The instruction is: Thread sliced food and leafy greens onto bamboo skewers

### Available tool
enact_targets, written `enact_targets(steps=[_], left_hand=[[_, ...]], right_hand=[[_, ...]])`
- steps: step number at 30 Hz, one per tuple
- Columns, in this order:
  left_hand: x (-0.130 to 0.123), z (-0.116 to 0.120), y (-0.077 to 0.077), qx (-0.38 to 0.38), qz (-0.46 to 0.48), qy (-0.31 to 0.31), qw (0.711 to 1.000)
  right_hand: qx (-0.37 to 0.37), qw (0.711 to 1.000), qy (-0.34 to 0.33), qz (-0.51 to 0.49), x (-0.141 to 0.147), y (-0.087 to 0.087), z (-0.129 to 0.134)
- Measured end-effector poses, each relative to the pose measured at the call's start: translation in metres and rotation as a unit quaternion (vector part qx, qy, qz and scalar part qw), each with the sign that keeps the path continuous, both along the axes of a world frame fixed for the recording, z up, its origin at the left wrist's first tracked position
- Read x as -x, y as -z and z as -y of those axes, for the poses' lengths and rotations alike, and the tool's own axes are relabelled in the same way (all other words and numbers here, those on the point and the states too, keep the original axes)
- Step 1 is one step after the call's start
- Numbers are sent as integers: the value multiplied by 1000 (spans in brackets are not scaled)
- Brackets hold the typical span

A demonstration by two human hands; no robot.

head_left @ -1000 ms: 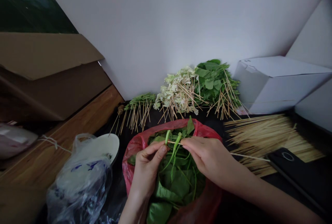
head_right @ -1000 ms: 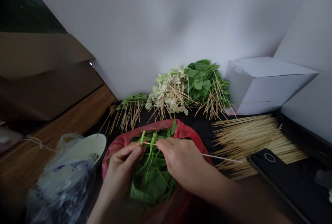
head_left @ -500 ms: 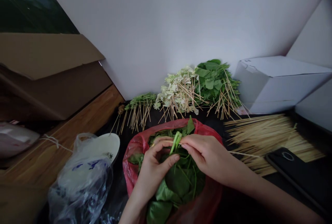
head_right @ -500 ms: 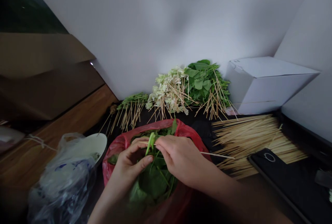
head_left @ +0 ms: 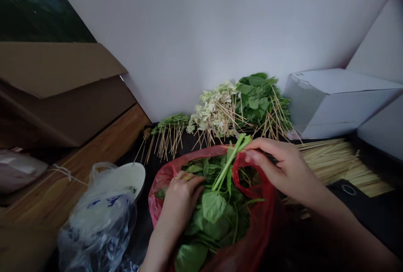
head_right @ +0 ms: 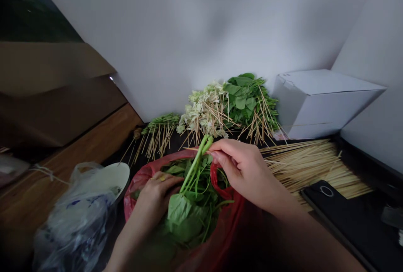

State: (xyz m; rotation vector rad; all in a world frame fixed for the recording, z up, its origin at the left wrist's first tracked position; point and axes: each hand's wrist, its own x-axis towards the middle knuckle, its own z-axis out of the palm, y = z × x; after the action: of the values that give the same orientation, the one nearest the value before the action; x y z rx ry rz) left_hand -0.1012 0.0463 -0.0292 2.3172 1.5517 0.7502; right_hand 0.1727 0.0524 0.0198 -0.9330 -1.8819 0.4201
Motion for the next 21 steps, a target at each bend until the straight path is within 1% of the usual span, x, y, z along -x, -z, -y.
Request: enact_targets(steps=[2, 3, 5, 7, 9, 10, 12, 13, 15, 16, 18, 20, 21], left_hand=[[-3, 0, 1, 31, -96, 11, 995], [-5, 0, 1, 41, -123, 15, 991], [-5, -1, 1, 44, -125, 22, 991], [-2, -1, 2, 27, -61, 20, 998], [3, -1, 3, 3, 43, 3, 999], [6, -1, 3, -6, 99, -11, 995], [10, -1, 2, -7, 212, -37, 976], [11, 0, 1, 5, 269, -49, 962], [10, 2, -1, 49, 374, -65, 924], [9, 2, -2, 76, 423, -71, 900], [6, 3, -4, 124, 518, -76, 843], [2, 4, -6, 146, 595, -72, 787], [0, 4, -6, 147, 622, -69, 766]], right_hand=[[1, 1000, -14, 0, 3, 1, 1], [1, 1000, -22, 0, 5, 2, 1], [-5, 999, -32, -2, 9, 2, 2], [-12, 999, -37, 0, 11, 0, 3], [-14, 999, -41, 4, 13, -1, 4], [-12, 999, -44, 5, 13, -2, 4], [-10, 999, -47, 8, 13, -2, 4], [-10, 999, -47, 9, 13, -1, 4], [-12, 999, -48, 10, 13, 0, 3], [-12, 999, -48, 10, 13, 0, 3], [-8, 999, -48, 10, 13, 1, 2], [-3, 999, -46, 12, 13, 1, 2], [-1, 999, -45, 13, 13, 1, 2]])
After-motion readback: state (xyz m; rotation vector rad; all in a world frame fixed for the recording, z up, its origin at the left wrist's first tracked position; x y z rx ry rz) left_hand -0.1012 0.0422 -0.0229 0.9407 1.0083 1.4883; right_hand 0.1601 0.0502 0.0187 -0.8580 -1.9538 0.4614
